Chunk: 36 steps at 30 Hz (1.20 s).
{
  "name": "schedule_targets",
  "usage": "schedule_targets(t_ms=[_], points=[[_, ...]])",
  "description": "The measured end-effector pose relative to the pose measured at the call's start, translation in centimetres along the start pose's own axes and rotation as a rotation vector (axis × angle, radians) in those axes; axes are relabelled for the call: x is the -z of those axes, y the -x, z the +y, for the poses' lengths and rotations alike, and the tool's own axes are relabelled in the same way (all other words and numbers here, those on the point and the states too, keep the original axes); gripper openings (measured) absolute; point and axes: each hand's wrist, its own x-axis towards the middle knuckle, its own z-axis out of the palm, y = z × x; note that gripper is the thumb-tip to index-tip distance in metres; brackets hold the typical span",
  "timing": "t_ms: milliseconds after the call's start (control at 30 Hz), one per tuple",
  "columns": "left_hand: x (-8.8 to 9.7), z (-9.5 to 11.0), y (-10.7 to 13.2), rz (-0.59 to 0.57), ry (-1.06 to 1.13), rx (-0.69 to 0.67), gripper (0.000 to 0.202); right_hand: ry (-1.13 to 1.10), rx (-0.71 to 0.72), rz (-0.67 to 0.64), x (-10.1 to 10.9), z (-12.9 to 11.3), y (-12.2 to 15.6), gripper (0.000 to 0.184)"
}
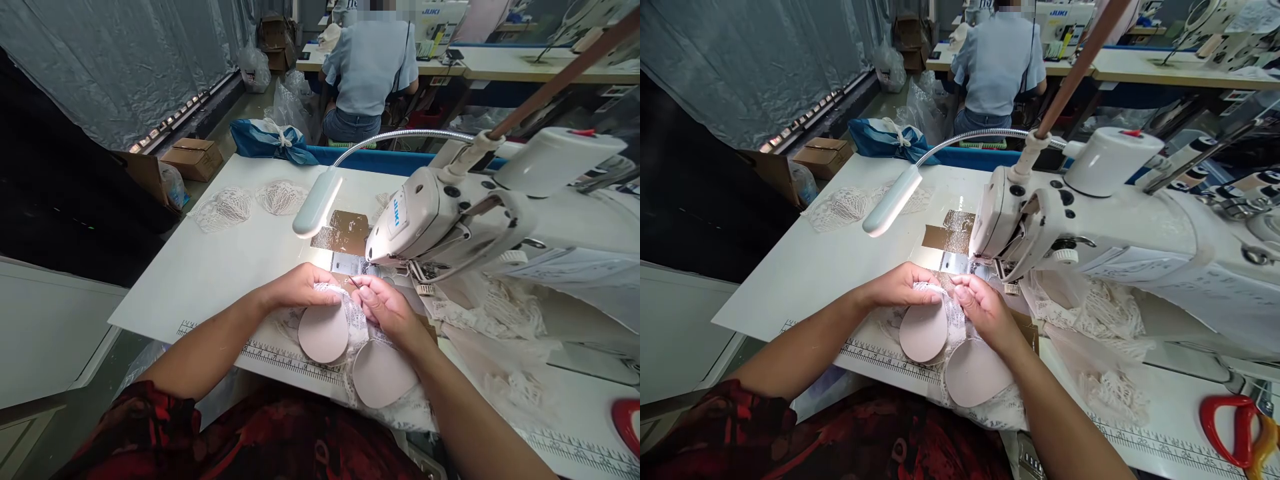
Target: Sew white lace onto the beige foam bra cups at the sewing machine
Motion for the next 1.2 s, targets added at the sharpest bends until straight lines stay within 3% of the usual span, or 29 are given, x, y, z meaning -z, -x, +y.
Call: schedule_targets(t_ms=[100, 233, 467, 800, 1033, 1200], points=[[0.0, 0.1, 0.0, -0.017, 0.046, 0.012, 0.023, 0.066, 0.015, 0.03, 0.6, -0.2, 0.1, 0.038], [-0.1, -0.2, -0.2, 0.006, 0.115, 0.021, 0.026, 0.116, 0.022, -0.034, 1.1, -0.7, 0.2, 0.035], [-0.3, -0.7, -0.5, -0.024, 0.153, 0.034, 0.032, 0.179, 0.014, -0.051, 0.7, -0.9, 0.3, 0.026], [-0.4, -0.2, -0.5, -0.074, 0.125, 0.041, 0.037, 0.188, 0.091, -0.001, 0.0, -0.6, 0.3, 0.019], [-0.4, -0.4, -0.7, -0.09, 0.113, 0.044, 0.031, 0.166, 0.065, -0.098, 0.5, -0.9, 0.0, 0.019], [-0.6, -0.2, -0.8, -0.097, 0.047, 0.036, 0.035, 0.269, 0.115, -0.064, -0.2, -1.3, 0.0, 0.016]])
